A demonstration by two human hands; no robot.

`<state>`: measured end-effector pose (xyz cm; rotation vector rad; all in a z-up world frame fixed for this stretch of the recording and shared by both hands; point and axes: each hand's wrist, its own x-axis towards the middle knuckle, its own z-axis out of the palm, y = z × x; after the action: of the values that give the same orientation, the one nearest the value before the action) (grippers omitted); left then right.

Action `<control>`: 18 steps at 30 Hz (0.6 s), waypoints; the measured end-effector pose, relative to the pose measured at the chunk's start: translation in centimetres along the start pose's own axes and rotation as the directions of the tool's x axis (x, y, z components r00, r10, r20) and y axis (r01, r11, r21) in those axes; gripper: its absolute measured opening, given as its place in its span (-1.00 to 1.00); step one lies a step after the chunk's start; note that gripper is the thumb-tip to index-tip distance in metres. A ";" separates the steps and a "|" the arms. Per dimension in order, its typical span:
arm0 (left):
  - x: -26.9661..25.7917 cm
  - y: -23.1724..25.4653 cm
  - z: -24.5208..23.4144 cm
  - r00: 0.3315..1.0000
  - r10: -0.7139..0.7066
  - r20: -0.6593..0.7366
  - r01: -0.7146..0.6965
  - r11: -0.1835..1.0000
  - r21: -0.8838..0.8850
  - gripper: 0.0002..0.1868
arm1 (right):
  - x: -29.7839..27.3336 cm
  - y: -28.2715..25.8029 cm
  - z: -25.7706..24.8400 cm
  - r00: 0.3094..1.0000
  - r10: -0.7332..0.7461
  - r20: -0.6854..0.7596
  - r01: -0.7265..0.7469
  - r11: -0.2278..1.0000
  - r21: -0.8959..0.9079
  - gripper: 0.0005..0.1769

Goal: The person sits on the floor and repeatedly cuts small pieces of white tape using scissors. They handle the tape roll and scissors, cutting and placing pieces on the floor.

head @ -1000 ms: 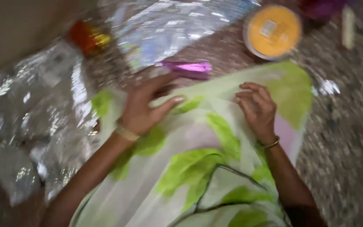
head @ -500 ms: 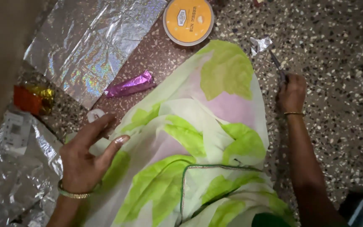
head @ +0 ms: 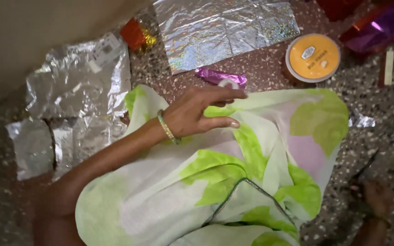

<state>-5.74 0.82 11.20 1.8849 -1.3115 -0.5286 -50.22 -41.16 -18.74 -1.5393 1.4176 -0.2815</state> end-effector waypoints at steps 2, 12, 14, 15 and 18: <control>0.2 0.3 -0.1 1.000 0.026 0.017 -0.026 0.999 -0.038 -0.34 | -0.7 -1.2 0.3 0.997 0.061 -0.056 -0.049 0.978 0.205 -0.68; 1.0 1.6 0.3 0.981 0.191 0.037 -0.182 0.970 -0.159 -0.31 | -6.4 -14.9 2.1 0.612 -0.469 0.637 0.384 0.880 0.279 -0.05; 1.1 1.7 0.2 0.979 0.201 0.032 -0.194 0.969 -0.154 -0.31 | -7.4 -18.2 4.9 0.307 -0.498 0.811 0.419 0.836 0.354 0.05; 1.0 1.8 0.2 0.980 0.195 0.043 -0.187 0.972 -0.146 -0.30 | -8.3 -19.3 6.5 0.184 -0.504 0.844 0.446 0.808 0.385 0.11; 0.9 1.9 0.1 0.980 0.184 0.080 -0.171 0.975 -0.144 -0.29 | -10.5 -22.4 10.2 -0.070 -0.432 0.899 0.389 0.818 0.423 0.04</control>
<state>-6.63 -0.36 12.69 1.6299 -1.4510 -0.6028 -31.81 -30.90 -2.16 -1.5101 -0.2734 0.4149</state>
